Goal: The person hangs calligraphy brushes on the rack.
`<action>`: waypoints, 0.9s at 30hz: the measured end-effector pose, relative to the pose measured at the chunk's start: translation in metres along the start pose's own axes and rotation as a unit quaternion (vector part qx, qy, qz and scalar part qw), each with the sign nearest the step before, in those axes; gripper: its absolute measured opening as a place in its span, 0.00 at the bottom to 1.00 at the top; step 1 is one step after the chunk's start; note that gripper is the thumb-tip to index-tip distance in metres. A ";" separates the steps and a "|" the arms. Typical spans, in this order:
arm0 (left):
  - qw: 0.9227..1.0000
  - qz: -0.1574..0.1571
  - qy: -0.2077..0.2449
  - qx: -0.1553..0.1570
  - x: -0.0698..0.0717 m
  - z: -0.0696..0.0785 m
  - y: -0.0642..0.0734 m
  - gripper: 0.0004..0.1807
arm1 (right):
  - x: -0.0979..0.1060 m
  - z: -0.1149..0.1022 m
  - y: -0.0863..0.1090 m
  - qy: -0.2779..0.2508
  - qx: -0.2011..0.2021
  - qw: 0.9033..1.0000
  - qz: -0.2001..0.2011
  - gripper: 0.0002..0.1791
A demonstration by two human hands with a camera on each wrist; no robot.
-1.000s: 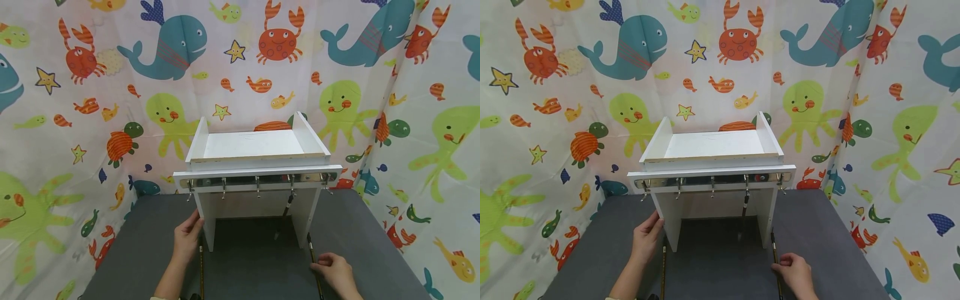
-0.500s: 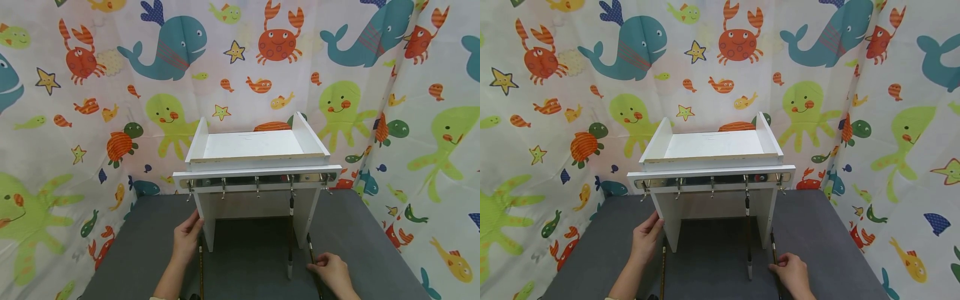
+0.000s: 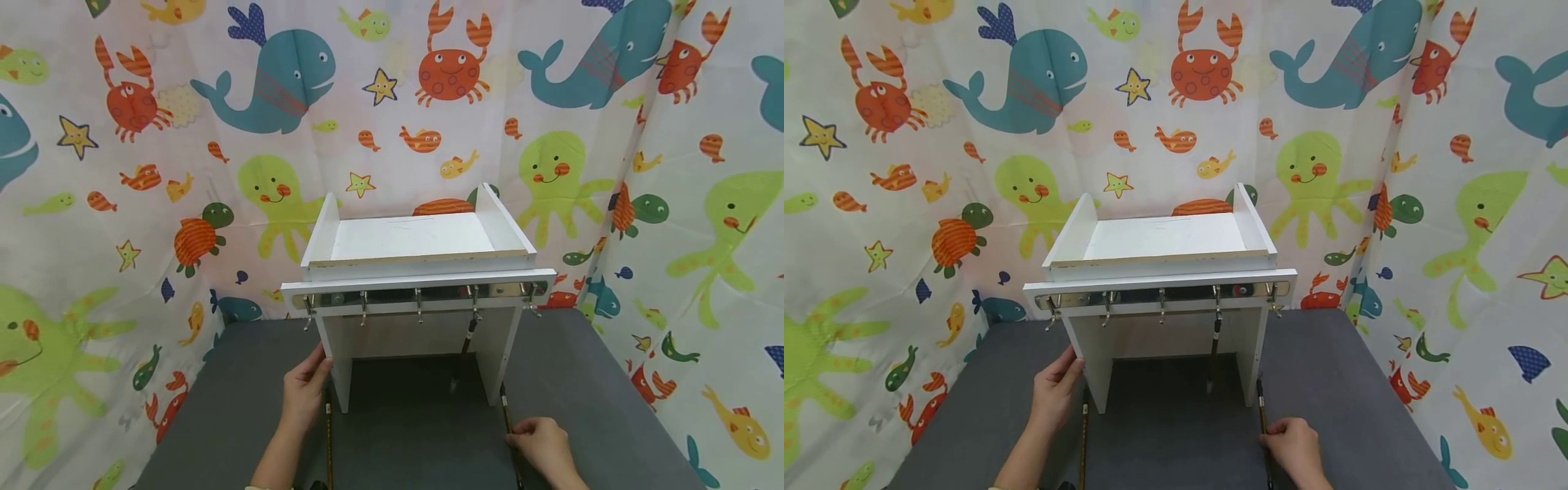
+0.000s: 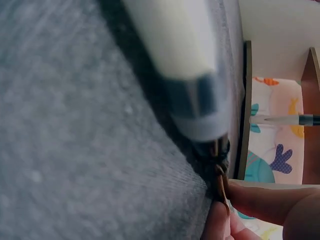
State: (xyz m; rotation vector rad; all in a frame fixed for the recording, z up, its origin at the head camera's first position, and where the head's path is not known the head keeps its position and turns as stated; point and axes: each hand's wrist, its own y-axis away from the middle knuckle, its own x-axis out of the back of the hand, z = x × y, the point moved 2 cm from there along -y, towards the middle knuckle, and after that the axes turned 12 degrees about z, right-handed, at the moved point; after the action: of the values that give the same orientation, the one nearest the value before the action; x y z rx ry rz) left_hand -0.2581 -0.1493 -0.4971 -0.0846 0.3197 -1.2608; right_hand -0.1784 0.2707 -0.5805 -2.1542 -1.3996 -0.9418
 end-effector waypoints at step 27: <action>1.000 0.004 -0.016 -0.014 0.007 -0.024 -0.007 0.23 | 0.003 0.005 -0.001 -0.015 -0.072 0.997 -0.032 0.15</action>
State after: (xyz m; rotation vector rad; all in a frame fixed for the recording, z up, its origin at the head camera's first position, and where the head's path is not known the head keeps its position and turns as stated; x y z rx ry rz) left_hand -0.2698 -0.1552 -0.5194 -0.1272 0.3087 -1.2467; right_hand -0.1773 0.2764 -0.5817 -2.2474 -1.4637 -1.0693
